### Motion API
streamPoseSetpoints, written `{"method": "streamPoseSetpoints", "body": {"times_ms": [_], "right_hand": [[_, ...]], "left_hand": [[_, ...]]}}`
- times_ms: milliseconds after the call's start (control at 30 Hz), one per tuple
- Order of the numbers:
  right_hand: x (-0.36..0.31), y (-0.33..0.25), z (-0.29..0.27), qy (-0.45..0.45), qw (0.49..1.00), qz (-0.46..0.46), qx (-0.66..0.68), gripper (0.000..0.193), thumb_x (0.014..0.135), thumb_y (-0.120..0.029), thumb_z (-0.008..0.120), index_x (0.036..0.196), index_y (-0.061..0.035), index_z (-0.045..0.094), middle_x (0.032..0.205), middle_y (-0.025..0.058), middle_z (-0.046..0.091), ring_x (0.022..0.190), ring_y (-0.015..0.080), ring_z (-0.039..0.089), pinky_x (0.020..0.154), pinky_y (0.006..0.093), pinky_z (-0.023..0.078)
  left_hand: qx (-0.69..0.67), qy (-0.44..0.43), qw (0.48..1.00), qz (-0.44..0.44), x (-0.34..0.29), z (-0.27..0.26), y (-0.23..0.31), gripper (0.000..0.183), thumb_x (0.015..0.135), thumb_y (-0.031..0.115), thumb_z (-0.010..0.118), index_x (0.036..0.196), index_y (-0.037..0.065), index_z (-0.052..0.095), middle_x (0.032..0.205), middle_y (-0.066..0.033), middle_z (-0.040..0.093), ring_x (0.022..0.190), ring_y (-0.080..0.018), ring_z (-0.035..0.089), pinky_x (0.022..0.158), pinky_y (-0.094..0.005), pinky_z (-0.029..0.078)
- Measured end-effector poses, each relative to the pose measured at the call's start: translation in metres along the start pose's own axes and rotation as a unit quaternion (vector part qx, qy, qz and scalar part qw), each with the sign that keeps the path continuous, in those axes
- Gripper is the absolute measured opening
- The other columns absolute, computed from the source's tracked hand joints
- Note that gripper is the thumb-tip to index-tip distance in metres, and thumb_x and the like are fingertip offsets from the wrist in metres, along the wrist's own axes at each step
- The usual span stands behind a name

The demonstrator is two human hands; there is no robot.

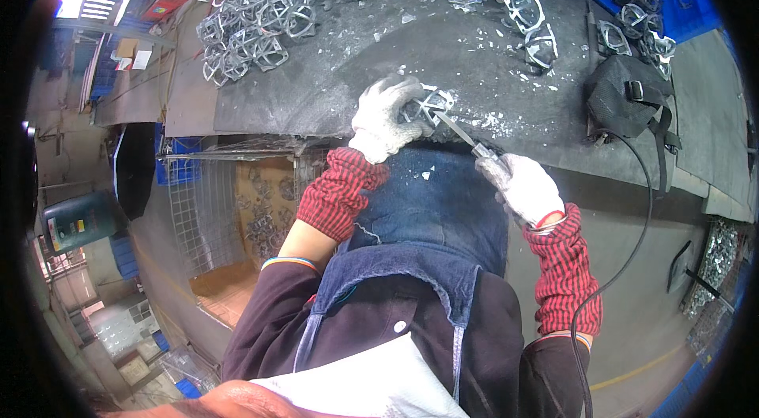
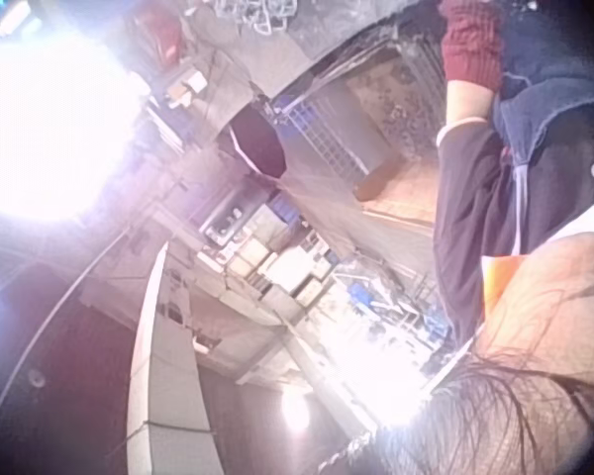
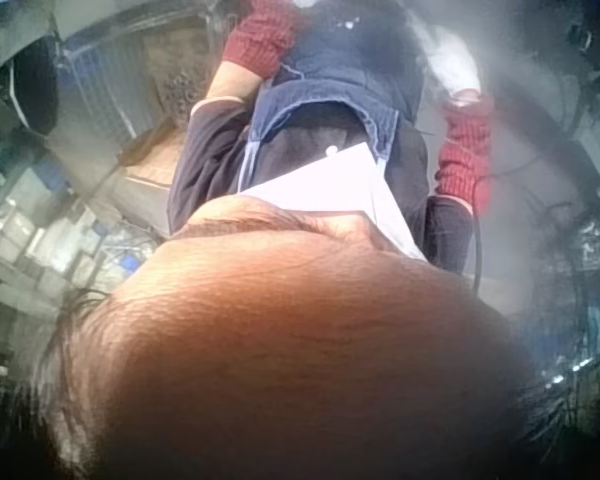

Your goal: The person smooths the edges of small metal frame components on a workbench using a hand file.

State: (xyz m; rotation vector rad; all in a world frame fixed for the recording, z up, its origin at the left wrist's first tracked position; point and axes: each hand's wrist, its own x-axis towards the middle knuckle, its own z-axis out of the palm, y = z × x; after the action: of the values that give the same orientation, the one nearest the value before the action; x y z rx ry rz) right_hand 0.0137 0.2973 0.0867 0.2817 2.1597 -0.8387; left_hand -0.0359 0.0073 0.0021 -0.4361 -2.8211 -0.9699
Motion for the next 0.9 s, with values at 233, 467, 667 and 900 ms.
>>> {"method": "streamPoseSetpoints", "body": {"times_ms": [233,467,667,900], "right_hand": [[0.023,-0.007,0.001,-0.113,0.984,0.05,0.125,0.054,0.105,-0.057,0.063,0.099,-0.003,0.067,0.07,0.0048,0.065,0.051,0.0133,0.06,0.05,0.0331,0.047],[-0.011,-0.002,0.011,0.195,0.916,-0.199,-0.289,0.056,0.1,-0.062,0.065,0.095,-0.006,0.068,0.081,0.0222,0.073,0.075,0.0397,0.074,0.07,0.049,0.058],[-0.033,-0.012,-0.009,0.295,0.856,-0.24,-0.35,0.048,0.099,-0.054,0.068,0.096,-0.0065,0.067,0.078,0.0162,0.072,0.074,0.0369,0.074,0.069,0.0473,0.058],[-0.03,0.002,-0.042,0.227,0.871,-0.235,-0.367,0.041,0.1,-0.045,0.069,0.1,-0.0048,0.067,0.083,0.0204,0.071,0.082,0.0415,0.071,0.073,0.0516,0.055]], "left_hand": [[0.015,-0.009,1.0,0.009,0.004,-0.009,0.005,0.066,0.06,0.033,0.095,0.122,0.019,0.075,0.134,-0.0041,0.071,0.129,-0.0351,0.062,0.11,-0.0481,0.05],[0.045,-0.16,0.986,-0.006,0.027,-0.037,0.034,0.048,0.076,0.038,0.081,0.12,0.018,0.078,0.12,-0.0066,0.074,0.111,-0.033,0.07,0.093,-0.0478,0.057],[0.216,-0.153,0.953,0.147,0.046,-0.04,0.08,0.026,0.086,0.026,0.073,0.108,0.013,0.077,0.095,-0.0091,0.07,0.093,-0.0304,0.071,0.081,-0.046,0.057],[0.274,-0.242,0.916,0.165,0.066,-0.036,0.1,0.018,0.087,0.021,0.069,0.098,0.008,0.076,0.089,-0.0143,0.07,0.087,-0.0343,0.072,0.08,-0.0467,0.058]]}}
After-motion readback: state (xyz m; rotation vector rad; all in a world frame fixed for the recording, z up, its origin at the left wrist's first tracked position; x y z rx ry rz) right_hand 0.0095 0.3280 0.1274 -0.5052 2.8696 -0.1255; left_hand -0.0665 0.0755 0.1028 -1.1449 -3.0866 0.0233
